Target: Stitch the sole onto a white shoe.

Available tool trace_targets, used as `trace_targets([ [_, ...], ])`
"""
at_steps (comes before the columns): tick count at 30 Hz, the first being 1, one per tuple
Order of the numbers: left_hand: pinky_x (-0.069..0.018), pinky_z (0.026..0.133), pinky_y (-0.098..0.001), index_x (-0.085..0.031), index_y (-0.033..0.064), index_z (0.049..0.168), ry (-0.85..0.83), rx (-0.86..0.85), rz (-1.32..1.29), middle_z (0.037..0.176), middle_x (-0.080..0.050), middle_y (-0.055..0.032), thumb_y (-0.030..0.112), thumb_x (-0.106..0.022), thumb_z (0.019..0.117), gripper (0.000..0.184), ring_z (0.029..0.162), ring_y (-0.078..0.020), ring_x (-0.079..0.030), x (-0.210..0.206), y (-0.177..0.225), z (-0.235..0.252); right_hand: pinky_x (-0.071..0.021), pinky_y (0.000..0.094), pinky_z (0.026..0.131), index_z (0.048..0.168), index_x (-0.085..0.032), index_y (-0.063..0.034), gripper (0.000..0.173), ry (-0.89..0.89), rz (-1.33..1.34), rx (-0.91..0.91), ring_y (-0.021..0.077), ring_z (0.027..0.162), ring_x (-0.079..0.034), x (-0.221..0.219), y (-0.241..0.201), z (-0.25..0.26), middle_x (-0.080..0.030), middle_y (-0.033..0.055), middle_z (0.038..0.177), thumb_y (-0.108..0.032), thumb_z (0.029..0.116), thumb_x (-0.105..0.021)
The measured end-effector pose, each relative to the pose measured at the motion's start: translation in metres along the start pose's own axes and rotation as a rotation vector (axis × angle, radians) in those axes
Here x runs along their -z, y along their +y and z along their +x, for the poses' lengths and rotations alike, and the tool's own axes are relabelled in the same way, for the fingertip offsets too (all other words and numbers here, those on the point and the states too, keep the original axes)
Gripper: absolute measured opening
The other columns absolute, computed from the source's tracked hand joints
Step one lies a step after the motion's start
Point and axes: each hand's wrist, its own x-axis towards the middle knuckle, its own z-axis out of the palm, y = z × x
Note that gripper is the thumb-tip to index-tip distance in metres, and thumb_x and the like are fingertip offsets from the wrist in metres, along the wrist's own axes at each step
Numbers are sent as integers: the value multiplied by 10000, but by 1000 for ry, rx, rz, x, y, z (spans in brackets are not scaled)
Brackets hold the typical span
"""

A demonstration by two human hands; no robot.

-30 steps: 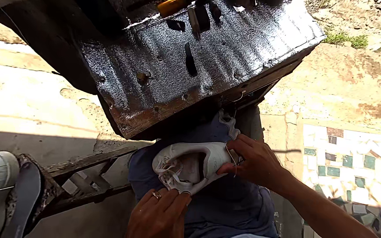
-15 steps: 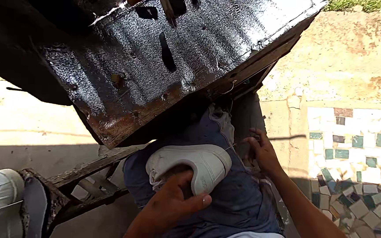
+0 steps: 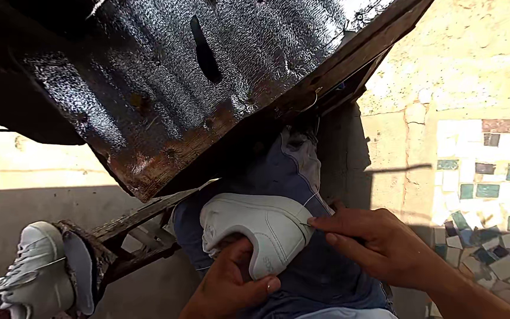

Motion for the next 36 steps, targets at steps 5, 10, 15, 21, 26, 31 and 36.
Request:
trace_targets([
  [5,-584,943,-230,-647,200,1293,6,-15,-8,1193,-732,78,145,-807,864,461,1075,-40,-697,0,-1,0,-528,179,741,1315,-712,-191,324,-15,-12,-13,-17,844,-643,1,0,-1,-739,-26,1017,-289,1093,-497],
  [10,-579,955,-233,-647,187,1302,12,-29,-48,1204,-731,71,114,-796,868,465,1083,-41,-696,-3,-3,0,-497,186,669,1314,-712,-206,331,-43,-154,19,0,775,-623,7,-8,2,-727,-20,965,-293,1094,-481],
  [15,-582,934,-219,-666,181,1283,30,-56,-46,1182,-739,73,142,-784,884,418,1061,-32,-701,-6,-7,2,-419,278,472,1238,-724,-228,356,-186,-590,91,101,615,-587,25,-36,18,-633,-25,804,-309,1075,-418],
  [21,-587,921,-221,-693,176,1259,30,-69,-86,1166,-748,59,174,-779,896,373,1045,-39,-708,-4,-10,6,-365,269,420,918,-702,-207,219,-455,-753,167,79,522,-515,42,-61,59,-516,-65,648,-259,996,-504],
  [26,-588,927,-231,-708,156,1240,15,-88,-123,1159,-754,43,147,-773,899,348,1047,-48,-712,-3,-14,6,-401,255,475,930,-727,-206,216,-634,-692,134,45,575,-551,49,-68,86,-549,-87,638,-258,1024,-540],
  [31,-585,935,-232,-700,159,1256,-2,-91,-130,1169,-750,46,147,-763,911,351,1057,-46,-708,0,-16,6,-418,251,504,974,-746,-211,231,-670,-679,132,37,607,-570,51,-69,94,-575,-88,660,-265,1041,-531],
  [36,-575,946,-221,-687,178,1282,-4,-99,-148,1192,-742,61,157,-757,914,374,1078,-31,-697,0,-15,2,-506,161,580,1136,-776,-136,230,-802,-284,96,-38,665,-614,70,-32,109,-704,-70,800,-198,1056,-569],
])
